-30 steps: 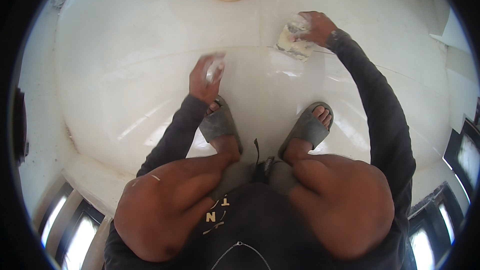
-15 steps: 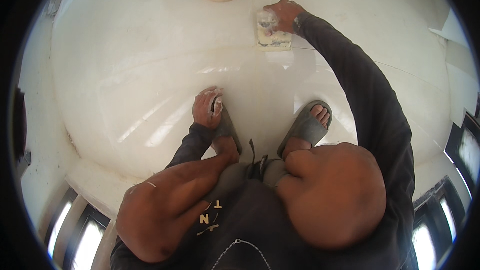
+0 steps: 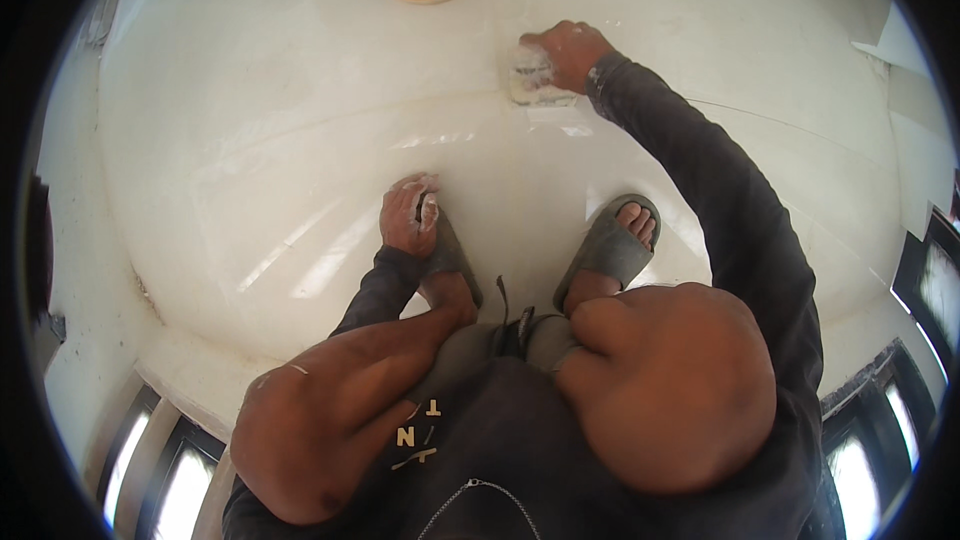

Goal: The person kneels on a white tiled floor and uses a trowel to spread a white grout mixture from a yellow bucket into the gaps between tiles. They repeatedly scoop the mixture and smooth it across the surface, occasionally wiping excess material with a cloth. Another person is visible in the background performing a similar task.

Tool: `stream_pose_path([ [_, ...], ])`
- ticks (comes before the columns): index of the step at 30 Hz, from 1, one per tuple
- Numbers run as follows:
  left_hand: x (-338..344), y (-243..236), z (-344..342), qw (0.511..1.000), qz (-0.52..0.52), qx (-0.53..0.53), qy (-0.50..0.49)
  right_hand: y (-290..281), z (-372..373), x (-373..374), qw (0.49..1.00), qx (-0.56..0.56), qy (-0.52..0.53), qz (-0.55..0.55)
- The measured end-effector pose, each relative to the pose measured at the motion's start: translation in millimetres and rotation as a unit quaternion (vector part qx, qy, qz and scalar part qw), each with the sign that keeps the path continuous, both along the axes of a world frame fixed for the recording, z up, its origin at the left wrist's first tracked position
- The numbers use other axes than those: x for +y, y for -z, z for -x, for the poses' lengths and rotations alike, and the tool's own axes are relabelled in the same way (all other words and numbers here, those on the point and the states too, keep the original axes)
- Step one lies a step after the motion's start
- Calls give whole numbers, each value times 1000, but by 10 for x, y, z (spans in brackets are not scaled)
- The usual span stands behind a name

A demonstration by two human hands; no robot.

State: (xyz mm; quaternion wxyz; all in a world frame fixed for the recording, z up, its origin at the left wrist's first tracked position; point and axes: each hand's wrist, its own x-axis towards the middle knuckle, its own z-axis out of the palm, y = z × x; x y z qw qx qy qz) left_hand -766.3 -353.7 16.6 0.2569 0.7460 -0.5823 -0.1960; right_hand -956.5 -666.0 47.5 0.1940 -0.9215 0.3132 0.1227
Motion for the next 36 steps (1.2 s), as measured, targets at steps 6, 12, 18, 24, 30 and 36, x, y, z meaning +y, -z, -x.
stream_pose_path([
  [6, 28, -90, -19, 1000, 5, -5, -8, -227, -141, -230, 997, -52, 49, 8],
  [12, 16, 8, -22, 1000, -2, -8, -7, -65, -154, 35, 999, -19, -33, 20],
  [18, 31, -20, -35, 1000, -3, -9, -3, -192, 111, -451, 995, -37, 15, 96],
  [24, 41, -82, -20, 999, -26, 5, -26, -92, 380, -379, 1000, 21, 2, 14],
  [30, 14, -110, -3, 1000, -17, 3, -16, -134, 584, -624, 991, -6, 84, 105],
  [36, -45, -210, -4, 999, -30, 12, -14, -37, 871, -688, 999, 2, 27, -23],
])
